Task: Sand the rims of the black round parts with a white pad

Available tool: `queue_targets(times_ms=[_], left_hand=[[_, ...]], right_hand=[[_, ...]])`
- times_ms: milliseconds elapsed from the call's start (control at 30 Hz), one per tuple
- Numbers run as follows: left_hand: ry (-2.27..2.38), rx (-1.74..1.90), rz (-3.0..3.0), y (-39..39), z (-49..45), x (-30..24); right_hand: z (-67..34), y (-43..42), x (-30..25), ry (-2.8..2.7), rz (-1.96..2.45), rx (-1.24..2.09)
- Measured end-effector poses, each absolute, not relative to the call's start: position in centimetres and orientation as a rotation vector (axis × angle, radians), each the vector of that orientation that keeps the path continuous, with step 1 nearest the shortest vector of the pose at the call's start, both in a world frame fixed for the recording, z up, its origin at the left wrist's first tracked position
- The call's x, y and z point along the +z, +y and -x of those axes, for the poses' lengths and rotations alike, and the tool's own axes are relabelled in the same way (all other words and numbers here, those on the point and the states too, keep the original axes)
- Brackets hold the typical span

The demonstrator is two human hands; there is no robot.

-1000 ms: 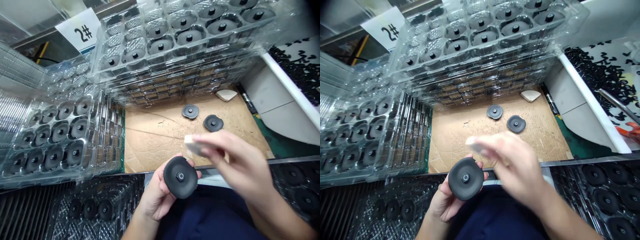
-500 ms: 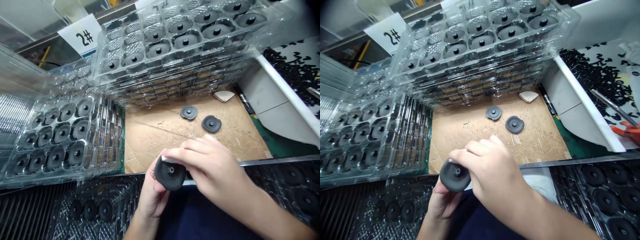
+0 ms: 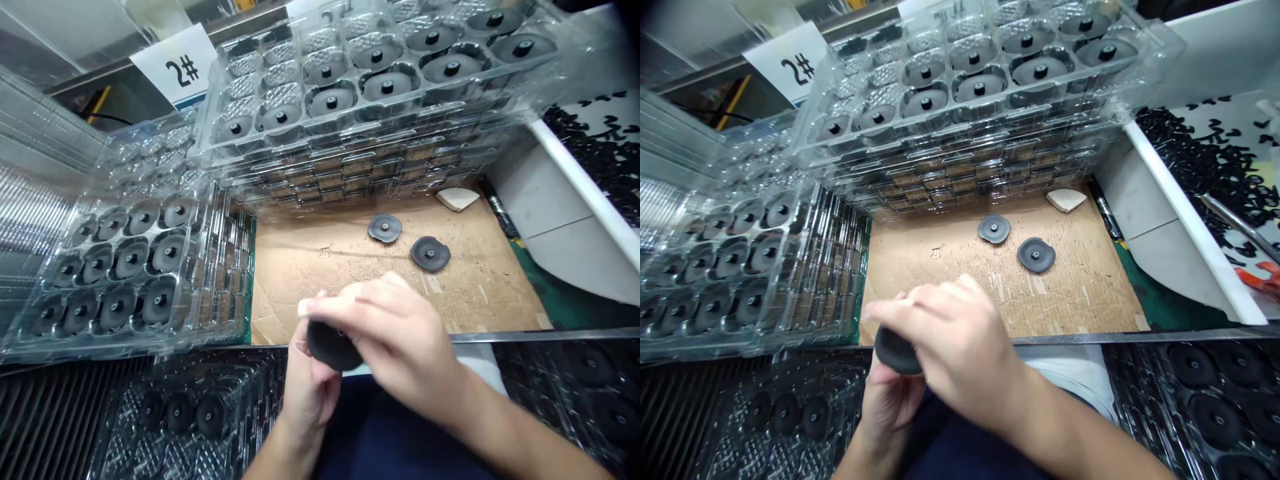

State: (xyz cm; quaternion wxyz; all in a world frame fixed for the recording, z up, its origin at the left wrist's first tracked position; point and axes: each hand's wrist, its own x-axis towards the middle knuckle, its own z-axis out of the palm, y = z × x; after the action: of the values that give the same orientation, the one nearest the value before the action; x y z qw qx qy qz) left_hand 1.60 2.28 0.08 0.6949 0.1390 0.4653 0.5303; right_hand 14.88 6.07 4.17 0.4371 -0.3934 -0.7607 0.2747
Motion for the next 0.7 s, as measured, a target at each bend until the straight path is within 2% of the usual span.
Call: queue_targets(times_ms=[100, 200, 300, 367, 533, 633, 700], left_hand=[[0.962, 1.318, -0.312, 2.4, -1.1, -0.1], [0.841, 1.351, -0.285, 2.4, -0.6, -0.2], [0.785, 1.318, -0.263, 2.4, -0.3, -0.2], [0.783, 1.295, -0.256, 2.5, -0.3, -0.1], [0.882, 1.236, -0.228, 2.4, -0.9, 0.3], [0.946, 1.193, -0.239, 2.0, -1.2, 0.3], [0.949, 1.182, -0.247, 1.8, -1.1, 0.1]], right_hand=[[-16.4, 6.1, 2.1, -1.798, 1.225, 0.887], [-17.6, 5.2, -1.7, -1.765, 1.430, 0.957], [-18.0, 4.3, -5.1, -1.820, 1.455, 0.983], [-18.0, 4.3, -5.5, -1.832, 1.442, 1.002], [-17.2, 5.2, 0.9, -1.691, 1.366, 0.922], [-15.5, 5.3, 4.8, -1.763, 1.050, 0.820], [-14.6, 5.2, 5.7, -1.896, 0.924, 0.909]])
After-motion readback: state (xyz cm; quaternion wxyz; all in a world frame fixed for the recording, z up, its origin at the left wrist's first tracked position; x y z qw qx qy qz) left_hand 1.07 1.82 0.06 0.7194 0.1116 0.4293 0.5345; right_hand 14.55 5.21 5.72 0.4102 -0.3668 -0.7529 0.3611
